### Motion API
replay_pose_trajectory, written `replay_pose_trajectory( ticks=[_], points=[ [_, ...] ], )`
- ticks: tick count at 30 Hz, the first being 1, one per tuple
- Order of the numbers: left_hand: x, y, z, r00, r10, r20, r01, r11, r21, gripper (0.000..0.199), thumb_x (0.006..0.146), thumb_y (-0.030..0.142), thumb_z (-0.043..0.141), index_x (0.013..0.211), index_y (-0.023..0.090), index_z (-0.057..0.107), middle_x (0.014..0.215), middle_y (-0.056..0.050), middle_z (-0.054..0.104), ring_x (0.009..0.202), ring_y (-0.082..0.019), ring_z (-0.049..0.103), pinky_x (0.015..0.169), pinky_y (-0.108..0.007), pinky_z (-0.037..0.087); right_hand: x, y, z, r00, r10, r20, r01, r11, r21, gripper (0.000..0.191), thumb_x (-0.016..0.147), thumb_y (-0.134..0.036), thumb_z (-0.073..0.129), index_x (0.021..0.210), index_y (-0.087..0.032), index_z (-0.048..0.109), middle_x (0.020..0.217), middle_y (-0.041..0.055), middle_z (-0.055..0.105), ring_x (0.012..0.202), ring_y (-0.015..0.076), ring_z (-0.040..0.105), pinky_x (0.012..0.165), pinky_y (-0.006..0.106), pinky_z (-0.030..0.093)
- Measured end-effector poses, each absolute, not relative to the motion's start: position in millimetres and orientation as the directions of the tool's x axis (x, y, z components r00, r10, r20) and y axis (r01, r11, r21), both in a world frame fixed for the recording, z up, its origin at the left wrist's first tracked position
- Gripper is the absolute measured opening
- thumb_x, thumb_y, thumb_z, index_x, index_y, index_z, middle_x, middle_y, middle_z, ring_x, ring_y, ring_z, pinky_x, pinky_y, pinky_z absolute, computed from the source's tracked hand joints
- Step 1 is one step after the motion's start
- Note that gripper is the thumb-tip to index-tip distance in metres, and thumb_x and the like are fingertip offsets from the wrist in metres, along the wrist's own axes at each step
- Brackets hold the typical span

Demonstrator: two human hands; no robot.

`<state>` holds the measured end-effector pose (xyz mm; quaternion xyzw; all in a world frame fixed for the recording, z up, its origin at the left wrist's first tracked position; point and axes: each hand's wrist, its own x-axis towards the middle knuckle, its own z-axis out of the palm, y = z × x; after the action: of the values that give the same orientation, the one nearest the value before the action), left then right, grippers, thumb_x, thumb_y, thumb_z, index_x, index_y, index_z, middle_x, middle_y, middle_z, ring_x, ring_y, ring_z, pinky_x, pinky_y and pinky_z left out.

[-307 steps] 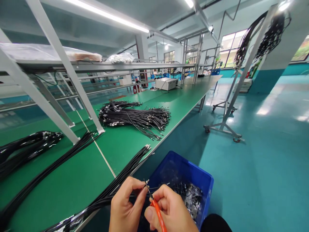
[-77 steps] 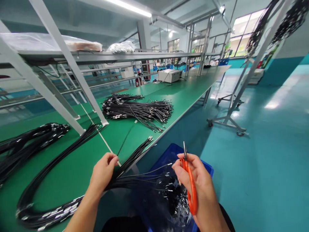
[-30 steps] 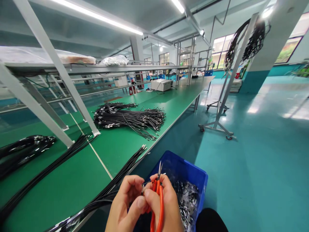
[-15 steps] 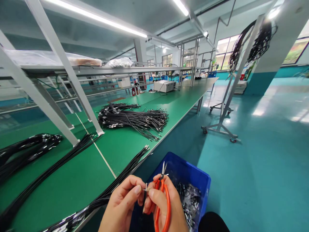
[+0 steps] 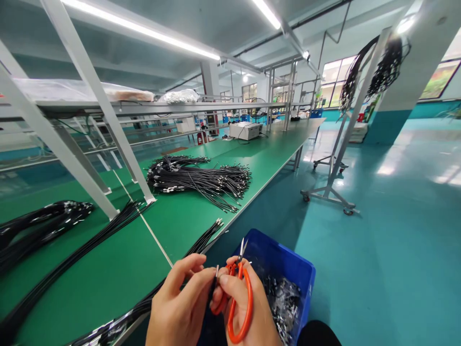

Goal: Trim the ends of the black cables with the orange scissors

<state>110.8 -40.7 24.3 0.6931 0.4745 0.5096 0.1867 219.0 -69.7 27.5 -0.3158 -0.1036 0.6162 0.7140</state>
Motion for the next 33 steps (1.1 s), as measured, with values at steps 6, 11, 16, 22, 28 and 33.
replay_pose_trajectory(
  ticks=[6,11,16,22,28,33],
  points=[
    [106.3,-40.3,25.3,0.204,0.947,0.25,0.133,-0.279,0.951,0.009,0.077,0.027,0.062,0.084,0.024,0.066,0.071,-0.001,0.069,0.065,-0.019,0.064,0.059,-0.026,0.05,217.5,-67.3,26.9,0.25,0.94,-0.23,-0.762,0.045,-0.646,0.02,0.061,-0.03,0.08,0.075,-0.022,0.067,0.057,-0.001,0.062,0.05,0.0139,0.053,0.051,0.026,0.047],
    [109.7,-43.5,19.5,0.313,0.946,0.086,-0.101,-0.058,0.993,0.018,0.074,0.032,0.069,0.065,0.019,0.062,0.059,-0.001,0.067,0.055,-0.016,0.06,0.055,-0.024,0.047,218.8,-65.7,18.9,0.273,0.947,-0.167,-0.704,0.079,-0.705,0.032,0.053,-0.036,0.085,0.076,-0.024,0.066,0.058,-0.0013,0.061,0.044,0.0143,0.048,0.046,0.028,0.044],
    [105.7,-37.0,14.5,0.399,0.917,0.032,-0.227,0.065,0.972,0.031,0.068,0.042,0.075,0.064,0.016,0.06,0.058,0.002,0.06,0.054,-0.011,0.048,0.055,-0.02,0.039,227.1,-63.7,22.2,0.301,0.937,-0.177,-0.697,0.09,-0.711,0.034,0.063,-0.034,0.083,0.088,-0.022,0.063,0.078,0.0033,0.072,0.049,0.0092,0.05,0.05,0.021,0.042],
    [102.5,-33.0,14.2,0.515,0.856,0.049,-0.36,0.164,0.919,0.028,0.068,0.037,0.078,0.066,0.014,0.062,0.064,0.0,0.063,0.058,-0.01,0.047,0.059,-0.02,0.038,233.3,-62.6,31.1,0.038,0.993,-0.111,-0.731,-0.048,-0.681,0.03,0.065,-0.02,0.079,0.09,-0.021,0.062,0.074,0.0004,0.067,0.062,0.0117,0.056,0.059,0.021,0.045],
    [103.8,-32.9,9.5,0.51,0.858,0.06,-0.435,0.197,0.879,0.025,0.068,0.033,0.079,0.067,0.014,0.063,0.069,-0.002,0.067,0.06,-0.01,0.05,0.057,-0.018,0.037,226.4,-67.9,32.4,0.155,0.979,-0.135,-0.682,0.007,-0.731,0.029,0.064,-0.025,0.08,0.086,-0.023,0.06,0.069,-0.0027,0.063,0.06,0.0112,0.054,0.06,0.022,0.047],
    [101.7,-31.4,5.6,0.509,0.861,0.013,-0.435,0.244,0.867,0.027,0.067,0.035,0.08,0.065,0.014,0.063,0.06,0.001,0.062,0.053,-0.007,0.044,0.051,-0.017,0.033,225.6,-72.5,32.8,0.34,0.93,-0.137,-0.515,0.062,-0.855,0.033,0.063,-0.026,0.082,0.085,-0.025,0.058,0.064,-0.0058,0.062,0.053,0.0084,0.049,0.05,0.017,0.04]
  ],
)
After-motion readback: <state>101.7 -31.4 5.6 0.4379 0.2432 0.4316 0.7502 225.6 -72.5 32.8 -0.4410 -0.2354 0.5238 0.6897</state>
